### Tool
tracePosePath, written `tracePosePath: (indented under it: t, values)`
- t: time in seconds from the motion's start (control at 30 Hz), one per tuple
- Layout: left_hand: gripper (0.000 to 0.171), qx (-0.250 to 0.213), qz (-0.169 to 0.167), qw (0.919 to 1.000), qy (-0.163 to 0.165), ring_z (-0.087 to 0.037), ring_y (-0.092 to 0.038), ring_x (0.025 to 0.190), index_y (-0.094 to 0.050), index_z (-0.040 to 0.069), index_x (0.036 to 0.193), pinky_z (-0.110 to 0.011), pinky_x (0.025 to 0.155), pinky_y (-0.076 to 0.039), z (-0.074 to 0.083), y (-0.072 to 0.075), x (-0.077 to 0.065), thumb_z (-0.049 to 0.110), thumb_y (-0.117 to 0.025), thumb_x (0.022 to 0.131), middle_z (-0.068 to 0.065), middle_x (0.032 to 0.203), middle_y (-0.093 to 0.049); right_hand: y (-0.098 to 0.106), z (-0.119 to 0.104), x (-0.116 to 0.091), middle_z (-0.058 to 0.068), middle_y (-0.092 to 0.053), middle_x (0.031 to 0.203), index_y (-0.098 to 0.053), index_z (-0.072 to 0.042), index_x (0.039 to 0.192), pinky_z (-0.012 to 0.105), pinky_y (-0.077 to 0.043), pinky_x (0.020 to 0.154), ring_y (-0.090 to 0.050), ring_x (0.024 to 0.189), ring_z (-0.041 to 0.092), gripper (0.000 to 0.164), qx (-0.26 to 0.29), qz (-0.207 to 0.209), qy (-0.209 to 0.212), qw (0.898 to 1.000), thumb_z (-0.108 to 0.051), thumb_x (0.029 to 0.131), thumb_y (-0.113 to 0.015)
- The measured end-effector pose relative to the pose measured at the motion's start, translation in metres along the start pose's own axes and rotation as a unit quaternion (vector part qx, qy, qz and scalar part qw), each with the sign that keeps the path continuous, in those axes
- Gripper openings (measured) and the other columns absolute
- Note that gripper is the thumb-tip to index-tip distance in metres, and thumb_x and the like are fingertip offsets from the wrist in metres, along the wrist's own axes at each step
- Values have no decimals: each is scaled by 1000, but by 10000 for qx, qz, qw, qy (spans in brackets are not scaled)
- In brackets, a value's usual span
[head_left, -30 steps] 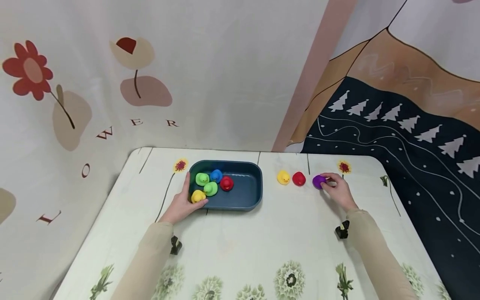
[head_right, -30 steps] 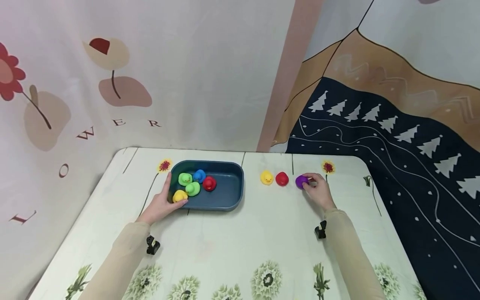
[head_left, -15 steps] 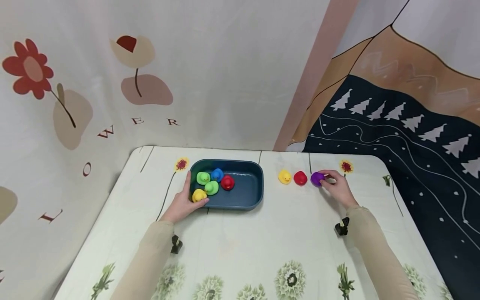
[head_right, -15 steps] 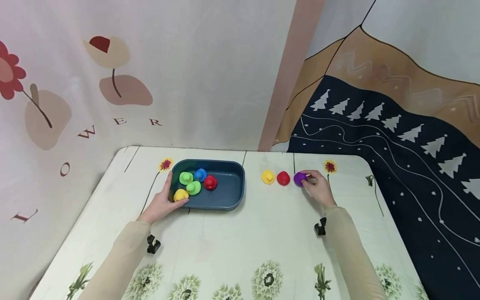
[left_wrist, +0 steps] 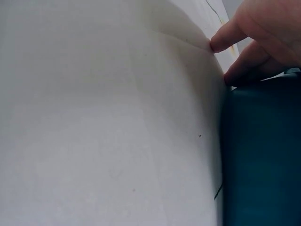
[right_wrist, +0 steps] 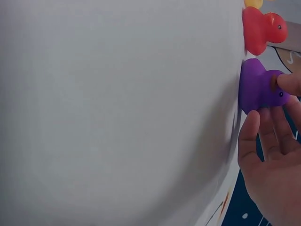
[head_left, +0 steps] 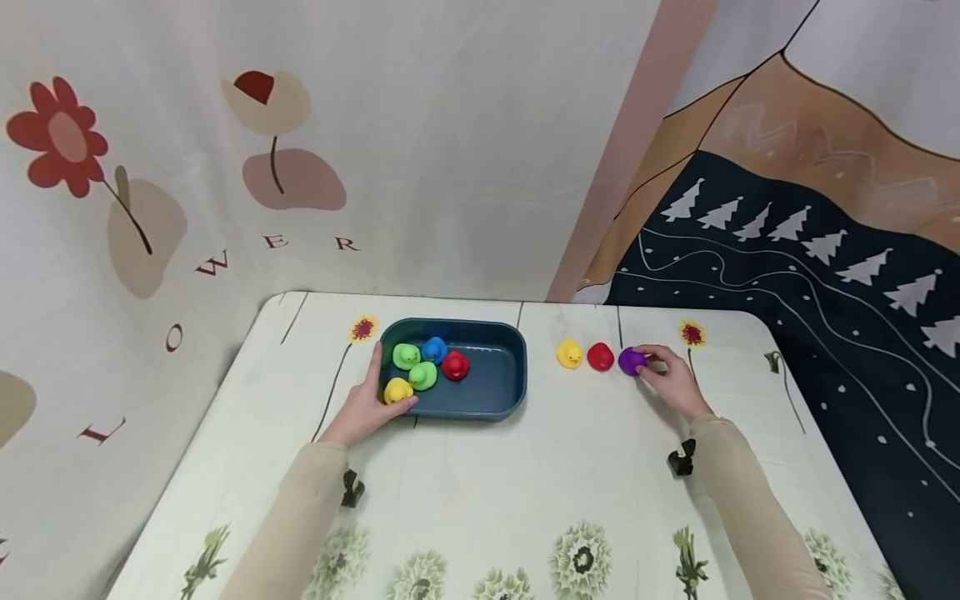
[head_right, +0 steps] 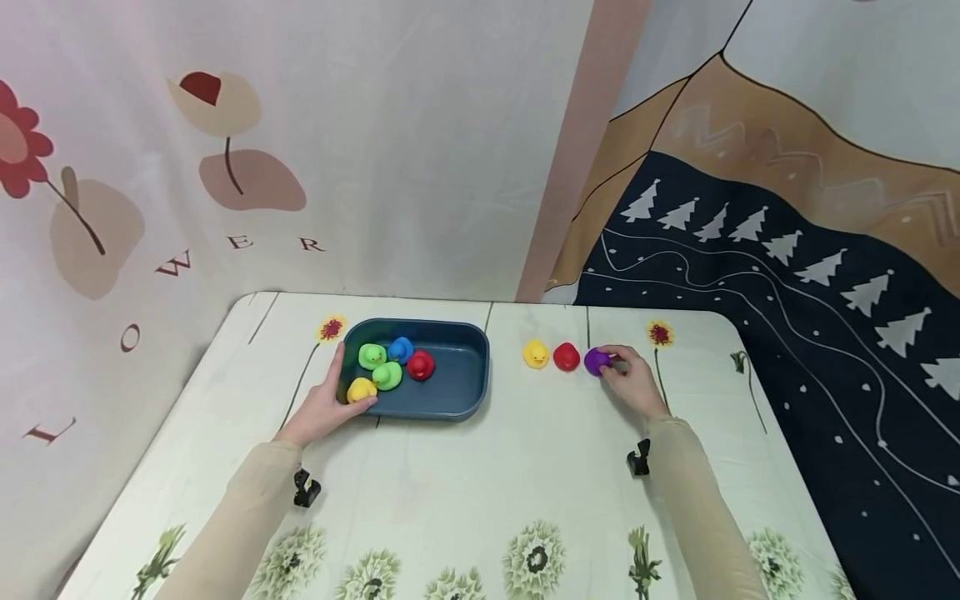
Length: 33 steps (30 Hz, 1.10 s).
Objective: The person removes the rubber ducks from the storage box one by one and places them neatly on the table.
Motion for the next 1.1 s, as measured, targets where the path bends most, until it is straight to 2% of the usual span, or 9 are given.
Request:
tracePosePath:
  t: [0.13, 0.3, 0.37, 0.5, 0.67, 0.77, 0.87, 1.1]
  values:
    - [113, 6, -1, 10000, -8, -51, -44, 123, 16, 20, 154, -61, 102, -32, 0, 0, 0, 49, -70, 86, -37, 145, -30, 0, 0, 0, 26, -51, 127, -56, 4, 128, 22, -46, 79, -50, 110, 37, 35, 18, 11, 97, 10000, 1, 93, -59]
    - [114, 6, -24, 10000, -18, -51, -43, 124, 16, 19, 154, -62, 102, -32, 0, 0, 0, 53, -68, 85, -36, 146, -28, 4, -2, -2, 25, -48, 132, -54, 3, 132, 42, -46, 89, -48, 114, 38, 37, 88, 8, 34, 10000, -3, 95, -57]
    - [114, 0, -29, 10000, -5, -51, -43, 123, 16, 20, 154, -62, 102, -32, 0, 0, 0, 52, -69, 85, -36, 146, -28, 8, -5, -4, 24, -47, 134, -54, 2, 133, 45, -43, 91, -46, 116, 36, 37, 151, 74, 67, 9998, -5, 96, -56]
    - [113, 1, -12, 10000, 6, -52, -44, 122, 16, 20, 154, -62, 102, -32, -1, 0, 1, 50, -70, 85, -36, 146, -29, 14, -19, -7, 23, -49, 134, -56, 4, 131, 31, -42, 90, -45, 117, 34, 35, 312, 194, 251, 9990, -4, 96, -56]
    - [114, -8, -34, 10000, 35, -52, -45, 121, 17, 21, 153, -63, 101, -33, -3, 1, 1, 52, -69, 85, -36, 146, -29, 15, -56, -18, 28, -51, 129, -58, 10, 124, 13, -41, 81, -46, 114, 38, 31, 518, 283, 521, 9969, 3, 94, -56]
    - [114, 0, -54, 10000, 4, -53, -44, 122, 18, 20, 153, -63, 101, -33, -2, 1, 2, 51, -69, 86, -37, 146, -28, 14, -77, -23, 29, -53, 124, -59, 13, 120, 11, -42, 80, -48, 111, 38, 28, 597, 336, 693, 9952, 5, 93, -56]
    - [114, 5, -39, 10000, -26, -53, -45, 121, 18, 20, 153, -63, 101, -33, -2, 2, 2, 50, -69, 86, -37, 146, -29, 10, -89, -26, 29, -55, 121, -60, 13, 118, 11, -44, 80, -52, 109, 33, 26, 707, 366, 853, 9932, 5, 93, -57]
    - [115, -35, -37, 10000, -45, -52, -45, 122, 17, 21, 154, -62, 101, -33, -2, 1, 1, 53, -69, 84, -37, 144, -31, -2, -101, -30, 31, -55, 118, -59, 15, 116, 13, -44, 79, -56, 99, 11, 26, 1119, 260, 1098, 9873, 10, 91, -56]
Point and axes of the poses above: each hand's wrist, its own x-axis towards the middle knuckle, its own y-axis out of the back of the hand, z = x × y, the point moved 10 cm from there along x, towards the middle knuckle
